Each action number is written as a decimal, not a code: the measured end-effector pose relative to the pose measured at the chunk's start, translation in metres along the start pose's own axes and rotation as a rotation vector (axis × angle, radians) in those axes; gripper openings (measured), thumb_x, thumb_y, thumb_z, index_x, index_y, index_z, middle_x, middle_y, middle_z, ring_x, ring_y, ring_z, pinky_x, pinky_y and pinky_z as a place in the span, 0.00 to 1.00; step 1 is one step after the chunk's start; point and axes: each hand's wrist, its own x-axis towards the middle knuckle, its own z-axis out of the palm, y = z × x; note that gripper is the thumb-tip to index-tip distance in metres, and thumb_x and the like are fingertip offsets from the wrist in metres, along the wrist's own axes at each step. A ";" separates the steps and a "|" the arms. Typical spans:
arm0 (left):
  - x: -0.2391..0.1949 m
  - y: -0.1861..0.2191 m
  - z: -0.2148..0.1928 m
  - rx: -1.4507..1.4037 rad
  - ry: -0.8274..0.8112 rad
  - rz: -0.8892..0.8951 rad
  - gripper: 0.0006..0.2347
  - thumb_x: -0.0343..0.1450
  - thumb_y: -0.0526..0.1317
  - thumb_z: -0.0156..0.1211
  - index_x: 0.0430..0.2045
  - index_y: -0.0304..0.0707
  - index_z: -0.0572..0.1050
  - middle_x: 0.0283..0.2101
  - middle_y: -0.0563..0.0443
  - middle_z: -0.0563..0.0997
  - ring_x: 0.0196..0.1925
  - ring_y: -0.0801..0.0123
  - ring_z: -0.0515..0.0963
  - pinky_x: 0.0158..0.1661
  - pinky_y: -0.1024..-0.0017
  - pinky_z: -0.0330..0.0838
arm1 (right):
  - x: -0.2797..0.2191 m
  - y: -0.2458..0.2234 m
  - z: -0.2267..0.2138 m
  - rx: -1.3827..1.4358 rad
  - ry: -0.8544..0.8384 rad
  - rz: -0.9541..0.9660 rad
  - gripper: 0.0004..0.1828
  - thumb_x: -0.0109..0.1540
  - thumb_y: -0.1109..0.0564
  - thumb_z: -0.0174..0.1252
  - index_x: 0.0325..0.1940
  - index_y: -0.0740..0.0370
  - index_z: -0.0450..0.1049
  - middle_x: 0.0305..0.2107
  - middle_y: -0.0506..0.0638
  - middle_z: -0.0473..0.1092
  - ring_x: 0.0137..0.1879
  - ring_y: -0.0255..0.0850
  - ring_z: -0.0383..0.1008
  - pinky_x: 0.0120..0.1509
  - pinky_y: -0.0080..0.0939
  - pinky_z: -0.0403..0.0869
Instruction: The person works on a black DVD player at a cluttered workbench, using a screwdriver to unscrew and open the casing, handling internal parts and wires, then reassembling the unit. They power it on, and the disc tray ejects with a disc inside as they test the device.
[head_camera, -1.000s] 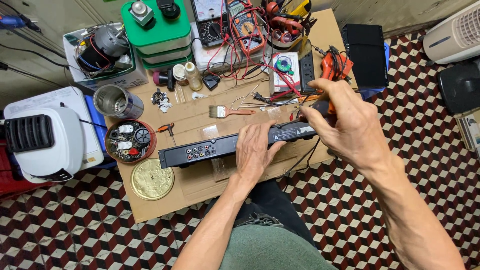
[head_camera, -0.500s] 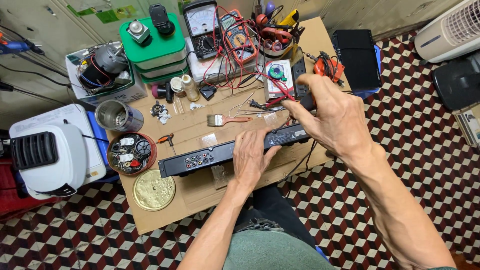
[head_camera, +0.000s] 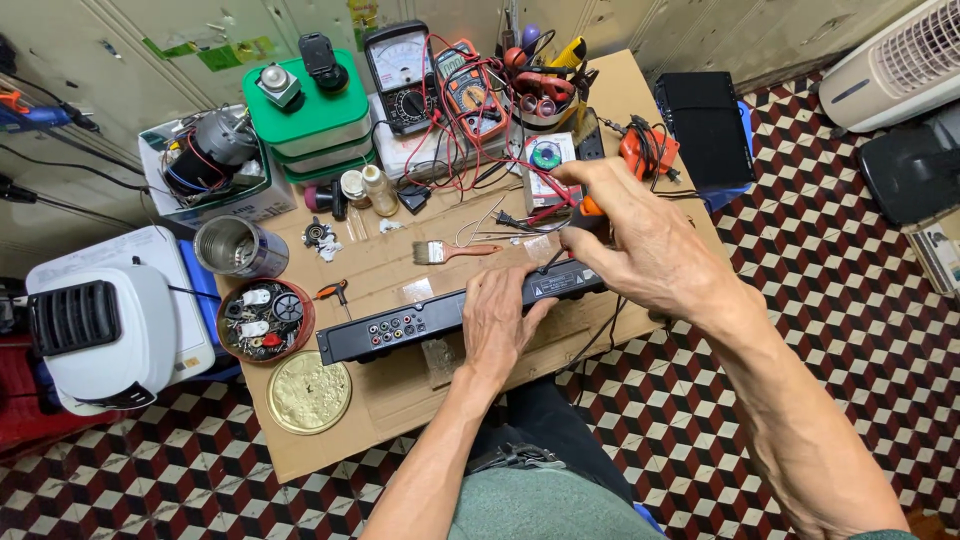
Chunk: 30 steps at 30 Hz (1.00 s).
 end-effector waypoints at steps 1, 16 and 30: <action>0.000 -0.001 0.001 -0.001 0.000 -0.001 0.22 0.62 0.41 0.75 0.47 0.35 0.74 0.41 0.45 0.81 0.47 0.55 0.78 0.54 0.59 0.67 | -0.008 0.011 0.008 0.000 -0.002 0.001 0.24 0.58 0.60 0.63 0.57 0.72 0.68 0.39 0.64 0.71 0.40 0.54 0.77 0.41 0.48 0.75; 0.000 0.000 -0.001 0.016 -0.008 -0.004 0.21 0.62 0.42 0.75 0.46 0.35 0.75 0.41 0.45 0.81 0.48 0.54 0.78 0.53 0.59 0.68 | -0.021 0.026 0.024 -0.099 0.001 0.165 0.21 0.65 0.55 0.63 0.60 0.62 0.70 0.42 0.57 0.75 0.37 0.47 0.78 0.38 0.46 0.77; -0.001 -0.003 0.003 0.019 -0.009 0.010 0.22 0.62 0.42 0.75 0.47 0.35 0.74 0.42 0.45 0.81 0.48 0.54 0.78 0.54 0.59 0.67 | -0.015 0.003 0.014 -0.097 -0.098 0.054 0.17 0.62 0.61 0.63 0.52 0.64 0.66 0.37 0.58 0.70 0.38 0.56 0.75 0.35 0.51 0.73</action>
